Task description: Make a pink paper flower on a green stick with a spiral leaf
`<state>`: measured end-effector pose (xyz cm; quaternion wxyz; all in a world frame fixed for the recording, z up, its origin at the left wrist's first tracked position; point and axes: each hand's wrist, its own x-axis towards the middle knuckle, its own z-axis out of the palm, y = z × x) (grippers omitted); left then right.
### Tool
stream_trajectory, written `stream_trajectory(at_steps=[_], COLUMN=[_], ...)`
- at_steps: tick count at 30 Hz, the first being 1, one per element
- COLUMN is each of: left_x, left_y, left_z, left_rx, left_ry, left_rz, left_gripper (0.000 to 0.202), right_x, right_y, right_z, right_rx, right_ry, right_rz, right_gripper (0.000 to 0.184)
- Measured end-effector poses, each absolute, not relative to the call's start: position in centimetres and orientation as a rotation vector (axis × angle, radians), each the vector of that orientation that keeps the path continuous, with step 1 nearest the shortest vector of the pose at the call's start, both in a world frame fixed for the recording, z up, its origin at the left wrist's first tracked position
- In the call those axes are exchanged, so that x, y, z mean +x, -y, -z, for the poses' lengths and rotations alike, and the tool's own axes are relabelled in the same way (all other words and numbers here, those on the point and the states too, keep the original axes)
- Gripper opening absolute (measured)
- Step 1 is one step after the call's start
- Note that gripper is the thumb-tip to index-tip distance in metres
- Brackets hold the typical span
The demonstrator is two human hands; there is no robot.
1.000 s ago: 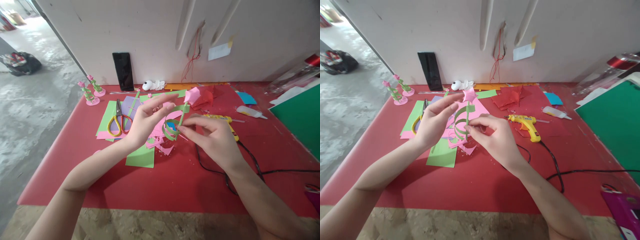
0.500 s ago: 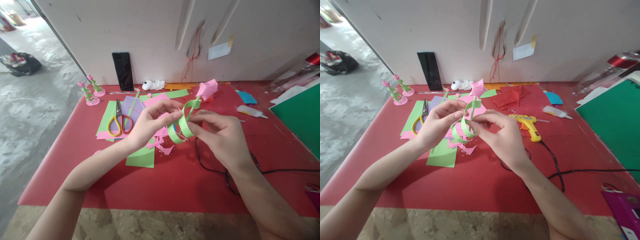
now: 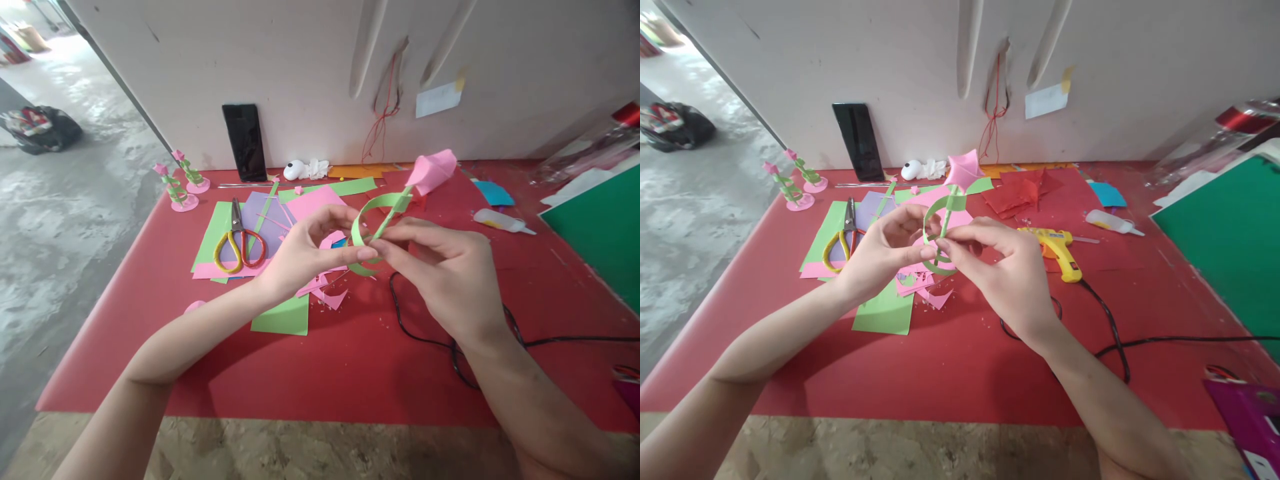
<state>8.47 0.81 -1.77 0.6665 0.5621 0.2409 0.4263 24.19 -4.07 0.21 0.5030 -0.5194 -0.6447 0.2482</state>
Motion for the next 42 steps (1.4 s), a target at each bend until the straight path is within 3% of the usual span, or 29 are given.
stream_trajectory(at_steps=[4,17,31,42], left_x=[8.33,8.45,8.63,8.66], left_y=[-0.78,-0.71,-0.34,-0.18], left_z=[2.17,2.50,2.47,2.30], left_rx=[1.308,1.285,1.396,1.400], left_ry=[-0.514,-0.530,-0.663,-0.720], left_rz=[-0.940,-1.033,-0.970,-0.902], left_gripper=[0.018,0.008,0.024,0.022], right_x=[24.18,24.14,24.22,24.21], right_y=[4.07,4.27,4.19,4.09], right_z=[-0.13,-0.55,-0.12,-0.02], right_rx=[-1.260,-1.240,-1.279,-1.260], right_ry=[1.558,1.619,1.568,1.518], right_rz=[-0.634,-0.738,-0.520,-0.572], right_gripper=[0.010,0.017,0.017,0.012])
